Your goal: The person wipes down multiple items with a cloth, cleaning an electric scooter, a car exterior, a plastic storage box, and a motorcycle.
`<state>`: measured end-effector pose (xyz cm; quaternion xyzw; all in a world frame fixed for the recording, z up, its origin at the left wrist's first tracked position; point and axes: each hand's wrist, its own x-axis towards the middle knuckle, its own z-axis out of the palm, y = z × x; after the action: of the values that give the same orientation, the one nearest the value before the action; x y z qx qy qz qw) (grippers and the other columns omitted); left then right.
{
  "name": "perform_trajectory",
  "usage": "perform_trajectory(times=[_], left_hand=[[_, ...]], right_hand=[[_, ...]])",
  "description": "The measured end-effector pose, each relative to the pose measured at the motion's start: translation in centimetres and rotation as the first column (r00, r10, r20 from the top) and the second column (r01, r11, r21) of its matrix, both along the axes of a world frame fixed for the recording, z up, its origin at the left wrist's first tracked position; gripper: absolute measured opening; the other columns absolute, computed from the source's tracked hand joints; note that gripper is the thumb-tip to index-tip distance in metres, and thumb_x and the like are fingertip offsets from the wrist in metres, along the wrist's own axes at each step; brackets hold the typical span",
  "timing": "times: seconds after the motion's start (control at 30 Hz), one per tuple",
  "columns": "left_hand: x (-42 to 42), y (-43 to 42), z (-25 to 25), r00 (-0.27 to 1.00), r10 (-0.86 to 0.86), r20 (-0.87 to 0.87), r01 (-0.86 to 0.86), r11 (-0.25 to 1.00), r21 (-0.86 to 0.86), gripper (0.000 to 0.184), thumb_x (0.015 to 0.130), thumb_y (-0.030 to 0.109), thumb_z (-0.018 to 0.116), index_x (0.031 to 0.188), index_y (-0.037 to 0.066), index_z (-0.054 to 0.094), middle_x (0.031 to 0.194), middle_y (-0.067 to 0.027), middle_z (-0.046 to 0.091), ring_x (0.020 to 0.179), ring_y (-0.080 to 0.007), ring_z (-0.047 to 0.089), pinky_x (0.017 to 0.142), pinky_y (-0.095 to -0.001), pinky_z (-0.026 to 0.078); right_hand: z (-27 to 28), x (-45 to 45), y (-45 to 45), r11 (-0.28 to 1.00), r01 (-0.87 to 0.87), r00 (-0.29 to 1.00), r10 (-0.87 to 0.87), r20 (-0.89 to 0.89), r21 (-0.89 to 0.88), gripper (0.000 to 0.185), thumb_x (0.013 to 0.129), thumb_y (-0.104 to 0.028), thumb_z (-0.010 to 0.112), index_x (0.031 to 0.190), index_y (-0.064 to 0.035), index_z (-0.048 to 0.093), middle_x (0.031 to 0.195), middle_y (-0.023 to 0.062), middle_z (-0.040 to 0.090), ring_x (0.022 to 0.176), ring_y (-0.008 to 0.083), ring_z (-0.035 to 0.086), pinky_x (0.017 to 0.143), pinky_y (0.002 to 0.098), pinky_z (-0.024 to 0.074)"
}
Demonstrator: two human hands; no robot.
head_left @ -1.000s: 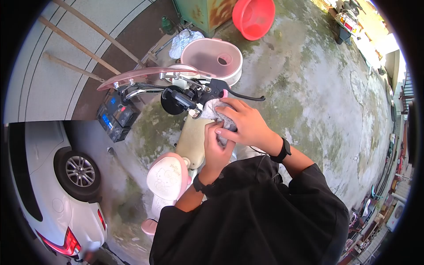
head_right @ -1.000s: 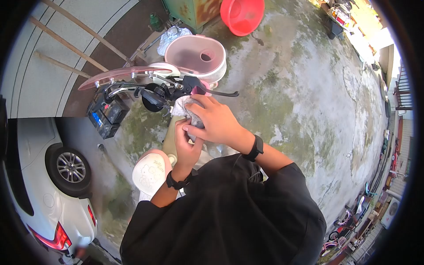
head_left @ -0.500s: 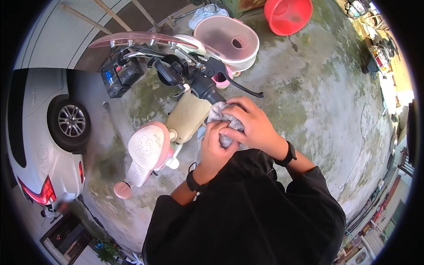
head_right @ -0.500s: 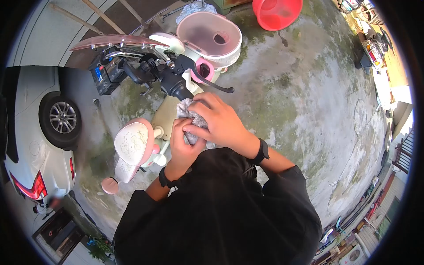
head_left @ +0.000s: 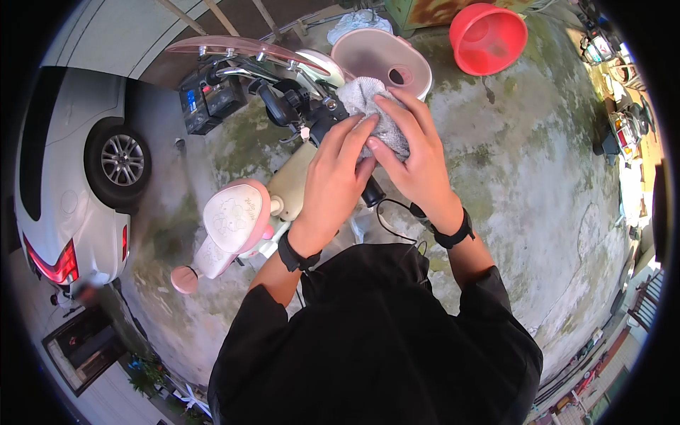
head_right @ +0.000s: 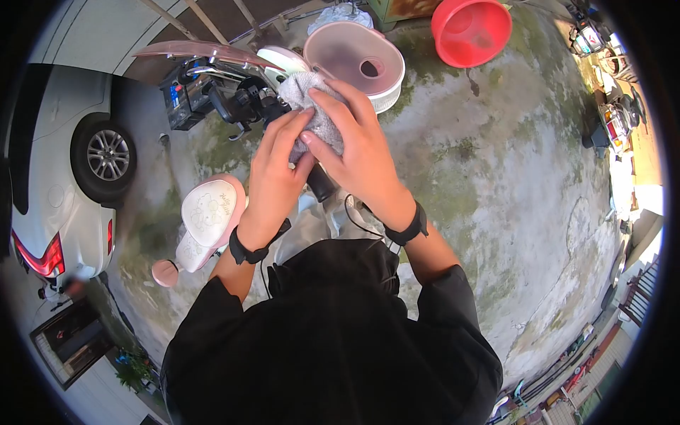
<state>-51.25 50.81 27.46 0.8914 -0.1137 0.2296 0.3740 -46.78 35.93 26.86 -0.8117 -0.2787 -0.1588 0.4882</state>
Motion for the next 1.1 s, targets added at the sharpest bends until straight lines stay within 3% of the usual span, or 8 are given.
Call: perform_trajectory(times=[0.07, 0.13, 0.27, 0.47, 0.63, 0.83, 0.87, 1.1], left_hand=[[2.2, 0.2, -0.7, 0.995, 0.044, -0.086, -0.033, 0.991, 0.127, 0.051, 0.076, -0.002, 0.071, 0.126, 0.001, 0.059, 0.119, -0.0181, 0.062, 0.101, -0.0369, 0.064, 0.082, -0.0427, 0.056], [3.2, 0.5, -1.9, 0.994, 0.083, -0.076, -0.053, 0.939, 0.34, 0.043, 0.075, -0.003, 0.07, 0.117, -0.003, 0.06, 0.113, -0.0199, 0.064, 0.094, -0.0372, 0.064, 0.08, -0.0426, 0.056], [2.6, -0.2, -1.1, 0.98, 0.046, -0.191, 0.016, 0.95, 0.311, 0.033, 0.073, 0.003, 0.074, 0.103, 0.001, 0.059, 0.097, -0.0136, 0.066, 0.09, -0.0334, 0.065, 0.078, -0.0413, 0.056], [-0.5, -3.6, 0.2, 0.924, -0.109, -0.367, 0.179, 0.97, 0.162, 0.043, 0.078, 0.012, 0.077, 0.115, 0.003, 0.058, 0.1, -0.0124, 0.066, 0.093, -0.0335, 0.067, 0.076, -0.0431, 0.055], [0.0, -3.0, 0.6, 0.945, -0.064, -0.32, 0.148, 0.957, 0.248, 0.04, 0.076, 0.017, 0.081, 0.106, 0.003, 0.059, 0.094, -0.0089, 0.065, 0.082, -0.0273, 0.07, 0.066, -0.037, 0.056], [2.4, -0.2, 0.2, 0.927, 0.09, -0.363, 0.026, 0.952, 0.304, 0.044, 0.076, 0.011, 0.078, 0.117, 0.011, 0.061, 0.106, -0.008, 0.069, 0.083, -0.0347, 0.07, 0.069, -0.0434, 0.057], [2.8, -0.1, -0.1, 0.947, 0.084, -0.309, 0.027, 0.941, 0.337, 0.039, 0.076, 0.014, 0.079, 0.108, 0.008, 0.059, 0.098, -0.0091, 0.068, 0.079, -0.0328, 0.07, 0.064, -0.0418, 0.057], [1.9, -1.6, -0.9, 0.946, -0.077, -0.314, 0.138, 0.974, 0.177, 0.042, 0.076, 0.015, 0.079, 0.112, 0.008, 0.058, 0.1, -0.0106, 0.067, 0.08, -0.0347, 0.069, 0.066, -0.043, 0.057]], right_hand=[[-1.8, 2.6, 1.0, 0.998, 0.021, 0.999, -0.019, 0.042, -0.053, 0.051, 0.085, -0.015, 0.073, 0.134, -0.0081, 0.059, 0.124, 0.0161, 0.062, 0.111, 0.0387, 0.062, 0.095, 0.0434, 0.051], [-3.8, 3.8, 1.5, 0.991, -0.062, 0.98, 0.037, -0.194, -0.121, 0.047, 0.086, -0.02, 0.071, 0.131, -0.009, 0.06, 0.123, 0.0171, 0.062, 0.106, 0.0391, 0.064, 0.09, 0.0436, 0.0523], [-2.8, 4.0, -0.1, 0.961, -0.14, 0.942, 0.054, -0.331, -0.24, 0.041, 0.086, -0.027, 0.066, 0.123, -0.0092, 0.063, 0.109, 0.0174, 0.068, 0.092, 0.0398, 0.067, 0.08, 0.0458, 0.0533], [-0.8, 1.7, -5.5, 0.951, -0.261, 0.826, 0.13, -0.549, -0.167, 0.032, 0.083, -0.023, 0.069, 0.107, -0.0025, 0.068, 0.099, 0.0191, 0.071, 0.092, 0.0399, 0.068, 0.081, 0.0434, 0.0537], [-2.4, 2.6, -4.9, 0.96, -0.27, 0.839, 0.196, -0.507, -0.074, 0.032, 0.084, -0.021, 0.071, 0.111, -0.0033, 0.067, 0.1, 0.0178, 0.071, 0.094, 0.0393, 0.068, 0.082, 0.0428, 0.0536], [-2.1, 4.1, -1.0, 0.953, -0.213, 0.915, 0.117, -0.385, -0.215, 0.032, 0.087, -0.017, 0.07, 0.116, -0.0049, 0.063, 0.11, 0.0179, 0.07, 0.101, 0.0396, 0.067, 0.085, 0.0429, 0.0527], [-1.8, 4.2, -0.8, 0.951, -0.2, 0.918, 0.099, -0.384, -0.234, 0.032, 0.087, -0.017, 0.07, 0.116, -0.0049, 0.063, 0.109, 0.0178, 0.07, 0.1, 0.0398, 0.066, 0.085, 0.043, 0.0527], [-3.1, 2.7, -3.7, 0.98, -0.135, 0.945, 0.084, -0.317, -0.143, 0.028, 0.087, -0.027, 0.073, 0.105, -0.0065, 0.067, 0.095, 0.0133, 0.069, 0.083, 0.0369, 0.067, 0.072, 0.0434, 0.0534]])
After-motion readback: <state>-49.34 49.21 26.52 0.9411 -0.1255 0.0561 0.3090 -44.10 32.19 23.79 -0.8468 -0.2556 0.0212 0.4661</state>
